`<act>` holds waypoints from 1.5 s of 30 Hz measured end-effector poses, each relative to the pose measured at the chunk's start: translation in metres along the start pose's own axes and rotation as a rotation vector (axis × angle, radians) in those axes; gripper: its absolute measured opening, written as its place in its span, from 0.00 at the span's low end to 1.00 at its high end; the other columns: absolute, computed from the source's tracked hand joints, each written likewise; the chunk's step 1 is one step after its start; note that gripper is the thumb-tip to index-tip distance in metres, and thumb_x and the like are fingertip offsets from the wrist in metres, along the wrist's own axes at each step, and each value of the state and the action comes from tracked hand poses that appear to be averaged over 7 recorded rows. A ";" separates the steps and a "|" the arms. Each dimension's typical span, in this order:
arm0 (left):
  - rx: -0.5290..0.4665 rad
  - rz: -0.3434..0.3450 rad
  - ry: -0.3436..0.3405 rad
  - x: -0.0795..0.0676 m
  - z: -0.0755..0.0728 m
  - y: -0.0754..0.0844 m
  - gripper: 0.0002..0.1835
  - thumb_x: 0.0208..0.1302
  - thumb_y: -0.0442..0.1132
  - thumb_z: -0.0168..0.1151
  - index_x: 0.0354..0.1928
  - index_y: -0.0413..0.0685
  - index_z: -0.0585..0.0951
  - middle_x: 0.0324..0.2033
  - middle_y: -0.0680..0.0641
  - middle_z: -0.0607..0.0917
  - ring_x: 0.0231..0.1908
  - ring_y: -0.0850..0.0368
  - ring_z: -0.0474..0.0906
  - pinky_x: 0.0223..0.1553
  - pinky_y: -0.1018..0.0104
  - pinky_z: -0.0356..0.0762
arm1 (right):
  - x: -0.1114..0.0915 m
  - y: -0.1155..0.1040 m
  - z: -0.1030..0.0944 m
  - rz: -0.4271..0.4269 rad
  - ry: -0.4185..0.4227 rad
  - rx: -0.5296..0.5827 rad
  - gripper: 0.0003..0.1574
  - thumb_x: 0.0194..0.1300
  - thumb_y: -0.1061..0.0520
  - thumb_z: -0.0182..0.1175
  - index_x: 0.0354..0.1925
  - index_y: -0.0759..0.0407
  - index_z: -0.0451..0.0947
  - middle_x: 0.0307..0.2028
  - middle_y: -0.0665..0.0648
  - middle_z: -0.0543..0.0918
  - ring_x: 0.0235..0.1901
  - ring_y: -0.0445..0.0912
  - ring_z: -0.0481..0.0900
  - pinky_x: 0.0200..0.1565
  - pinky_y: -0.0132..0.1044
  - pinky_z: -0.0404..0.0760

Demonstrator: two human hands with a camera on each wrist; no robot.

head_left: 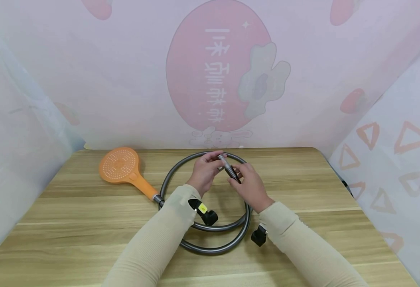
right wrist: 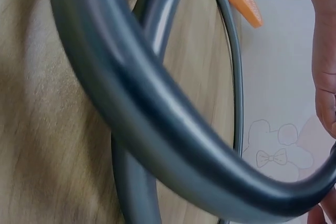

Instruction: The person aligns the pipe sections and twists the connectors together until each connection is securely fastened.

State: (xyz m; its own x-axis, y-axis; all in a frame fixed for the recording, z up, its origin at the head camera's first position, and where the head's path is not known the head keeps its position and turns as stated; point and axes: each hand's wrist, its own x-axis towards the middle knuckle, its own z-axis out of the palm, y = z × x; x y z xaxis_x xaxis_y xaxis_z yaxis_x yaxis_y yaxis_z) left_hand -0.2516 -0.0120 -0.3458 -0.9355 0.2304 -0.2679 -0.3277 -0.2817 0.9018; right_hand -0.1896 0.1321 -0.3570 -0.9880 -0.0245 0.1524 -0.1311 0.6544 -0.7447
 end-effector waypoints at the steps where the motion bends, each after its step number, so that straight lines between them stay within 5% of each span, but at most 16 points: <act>1: -0.001 0.000 -0.001 0.000 0.000 0.000 0.18 0.63 0.23 0.57 0.56 0.37 0.77 0.48 0.43 0.80 0.47 0.53 0.77 0.53 0.59 0.75 | 0.000 0.000 0.000 -0.002 -0.002 -0.018 0.21 0.60 0.59 0.67 0.52 0.63 0.77 0.41 0.59 0.75 0.41 0.50 0.78 0.39 0.41 0.80; 12: -0.019 0.001 -0.010 -0.001 0.000 0.000 0.19 0.63 0.23 0.56 0.57 0.36 0.76 0.48 0.43 0.79 0.48 0.51 0.76 0.52 0.62 0.76 | 0.000 -0.003 -0.001 -0.039 0.000 -0.134 0.18 0.62 0.58 0.66 0.50 0.62 0.78 0.38 0.57 0.76 0.36 0.48 0.76 0.34 0.38 0.77; 18: -0.015 -0.006 0.007 0.000 0.001 0.001 0.19 0.63 0.23 0.57 0.56 0.36 0.77 0.47 0.44 0.80 0.45 0.55 0.77 0.50 0.63 0.77 | 0.000 -0.004 -0.001 -0.048 0.004 -0.126 0.16 0.63 0.58 0.65 0.48 0.61 0.79 0.38 0.57 0.76 0.36 0.48 0.76 0.34 0.39 0.77; 45: 0.003 0.008 -0.030 0.002 -0.003 -0.003 0.19 0.64 0.22 0.56 0.57 0.36 0.77 0.48 0.43 0.80 0.57 0.41 0.72 0.45 0.67 0.77 | 0.001 -0.001 -0.003 -0.006 -0.069 -0.053 0.20 0.67 0.58 0.61 0.56 0.60 0.77 0.41 0.57 0.79 0.39 0.48 0.77 0.37 0.40 0.77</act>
State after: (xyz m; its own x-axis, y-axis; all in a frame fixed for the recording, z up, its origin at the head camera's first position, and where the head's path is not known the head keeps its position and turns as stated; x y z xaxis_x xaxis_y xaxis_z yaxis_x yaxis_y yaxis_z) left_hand -0.2529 -0.0136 -0.3501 -0.9338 0.2556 -0.2506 -0.3197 -0.2809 0.9049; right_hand -0.1898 0.1339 -0.3539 -0.9907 -0.0796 0.1105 -0.1347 0.6933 -0.7080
